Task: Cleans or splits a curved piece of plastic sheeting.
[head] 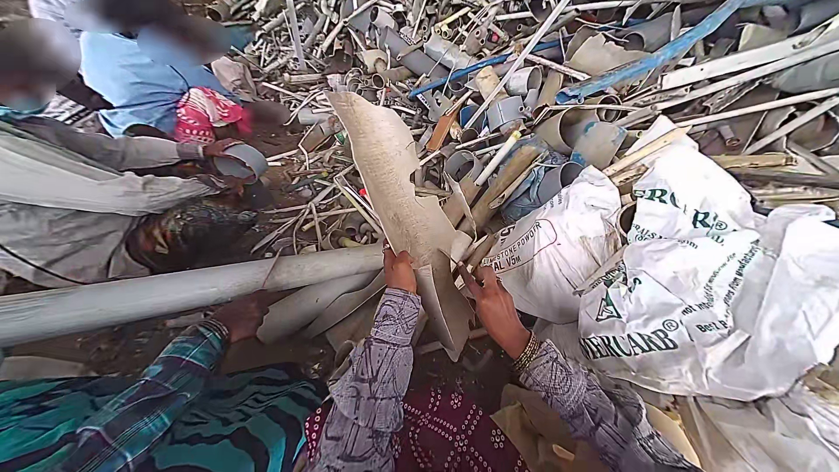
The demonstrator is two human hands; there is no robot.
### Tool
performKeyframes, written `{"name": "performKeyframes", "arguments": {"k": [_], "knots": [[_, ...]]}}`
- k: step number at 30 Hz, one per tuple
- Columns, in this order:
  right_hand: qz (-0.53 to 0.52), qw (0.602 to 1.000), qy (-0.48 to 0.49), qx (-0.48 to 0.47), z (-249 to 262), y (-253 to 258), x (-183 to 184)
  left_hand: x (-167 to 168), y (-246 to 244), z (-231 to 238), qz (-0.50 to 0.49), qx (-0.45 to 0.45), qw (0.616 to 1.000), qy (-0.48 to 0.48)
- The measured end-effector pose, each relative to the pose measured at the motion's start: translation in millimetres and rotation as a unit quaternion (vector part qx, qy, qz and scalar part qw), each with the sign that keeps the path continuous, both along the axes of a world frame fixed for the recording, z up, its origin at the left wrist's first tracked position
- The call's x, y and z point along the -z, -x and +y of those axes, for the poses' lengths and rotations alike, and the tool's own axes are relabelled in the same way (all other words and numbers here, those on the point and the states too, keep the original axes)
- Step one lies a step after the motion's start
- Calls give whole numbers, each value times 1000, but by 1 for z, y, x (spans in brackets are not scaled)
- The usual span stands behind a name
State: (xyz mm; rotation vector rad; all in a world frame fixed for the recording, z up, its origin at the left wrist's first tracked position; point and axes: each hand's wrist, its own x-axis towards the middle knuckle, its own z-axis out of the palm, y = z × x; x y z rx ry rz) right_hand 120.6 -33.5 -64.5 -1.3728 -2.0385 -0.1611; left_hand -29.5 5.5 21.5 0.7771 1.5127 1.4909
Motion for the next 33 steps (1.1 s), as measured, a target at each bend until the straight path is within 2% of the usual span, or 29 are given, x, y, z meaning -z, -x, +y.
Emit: {"name": "performKeyframes", "arguments": {"k": [5, 8, 12, 16, 20, 25, 28, 33], "knots": [[-39, 994, 93, -42, -18, 4, 1, -1, 2, 2, 12, -4, 1000, 6], [-19, 1000, 21, -13, -3, -4, 6, -3, 4, 1, -1, -11, 1000, -9], [-56, 994, 80, -54, -16, -2, 6, -5, 9, 3, 7, -23, 1000, -3], [-35, 999, 32, -26, -5, -9, 1, -6, 13, 3, 42, -12, 999, 13], [-72, 992, 88, -56, -14, -5, 5, -6, 17, 5, 90, 11, 995, 30], [-64, 996, 47, -44, -13, -3, 1, -5, 16, 2, 138, 40, 987, 66], [-91, 988, 112, -47, -23, 2, 0, -5, 16, 6, 146, 44, 986, 70], [-51, 998, 16, -14, -6, -5, -2, -4, 10, 2, 129, 51, 988, 65]]}}
